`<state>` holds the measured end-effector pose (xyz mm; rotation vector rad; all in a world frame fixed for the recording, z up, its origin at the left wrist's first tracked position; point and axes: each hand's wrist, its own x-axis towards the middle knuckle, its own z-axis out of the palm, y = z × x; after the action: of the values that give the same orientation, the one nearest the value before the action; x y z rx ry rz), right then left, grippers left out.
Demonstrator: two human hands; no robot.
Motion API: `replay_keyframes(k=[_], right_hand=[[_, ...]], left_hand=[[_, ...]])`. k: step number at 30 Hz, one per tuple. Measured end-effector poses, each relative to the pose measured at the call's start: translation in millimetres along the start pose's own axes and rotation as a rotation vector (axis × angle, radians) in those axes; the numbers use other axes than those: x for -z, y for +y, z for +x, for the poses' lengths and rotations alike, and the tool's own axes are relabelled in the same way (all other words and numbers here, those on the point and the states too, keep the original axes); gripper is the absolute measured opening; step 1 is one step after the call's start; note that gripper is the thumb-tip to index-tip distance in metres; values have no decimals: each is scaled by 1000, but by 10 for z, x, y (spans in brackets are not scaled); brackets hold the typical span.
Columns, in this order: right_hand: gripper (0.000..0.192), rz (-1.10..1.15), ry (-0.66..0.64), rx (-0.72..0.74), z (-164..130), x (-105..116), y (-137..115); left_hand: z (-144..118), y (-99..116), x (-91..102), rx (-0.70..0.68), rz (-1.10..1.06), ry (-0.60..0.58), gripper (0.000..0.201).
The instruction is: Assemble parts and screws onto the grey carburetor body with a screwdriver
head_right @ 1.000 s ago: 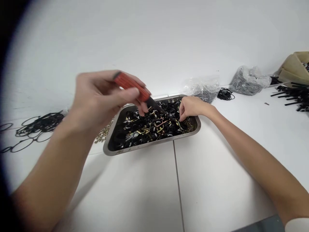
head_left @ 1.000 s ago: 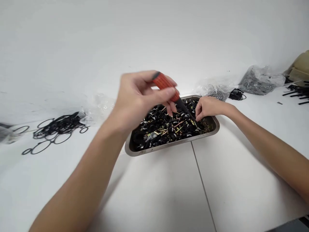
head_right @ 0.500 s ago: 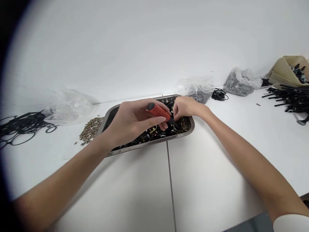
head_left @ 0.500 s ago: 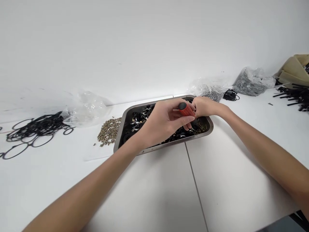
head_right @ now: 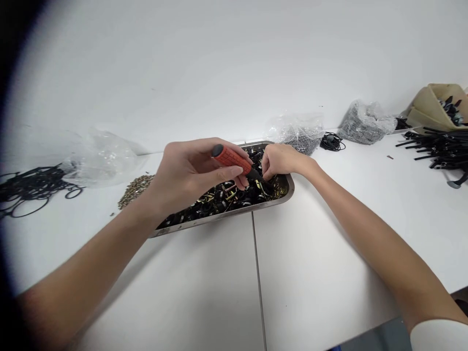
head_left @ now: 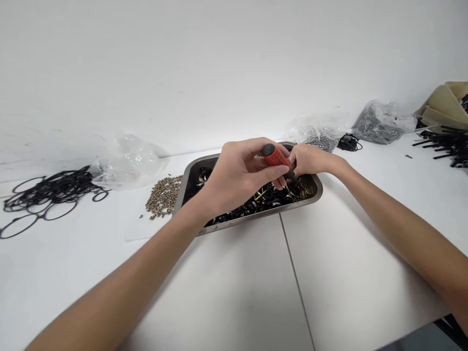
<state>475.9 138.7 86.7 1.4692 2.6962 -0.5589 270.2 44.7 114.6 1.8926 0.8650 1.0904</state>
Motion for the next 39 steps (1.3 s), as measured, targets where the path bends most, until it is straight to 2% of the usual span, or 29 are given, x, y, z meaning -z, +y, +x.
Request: replay_keyframes(k=[7,13,27,33,36,39], right_hand=[[11,-22,7,-12,22,-16,26],[12,-18,9,7,21,-11,27],[12,41,-12,-3,9,-1,11],[7,81,-12,7,-20,8,-4],[11,154,-79,62,-52,89,35],[24,201,-161,95,-130,237,65]], left_hand=[[-27,-48,-96,11,-12,-51,3],[-28,-7,-57,3,-21,-44,2],[-8,96,46,-2,-53,85,6],[17,169,175,-54,-125,205,7],[20,194,294,-82,-118,260,7],[15,223,398,-86,-90,312,10]])
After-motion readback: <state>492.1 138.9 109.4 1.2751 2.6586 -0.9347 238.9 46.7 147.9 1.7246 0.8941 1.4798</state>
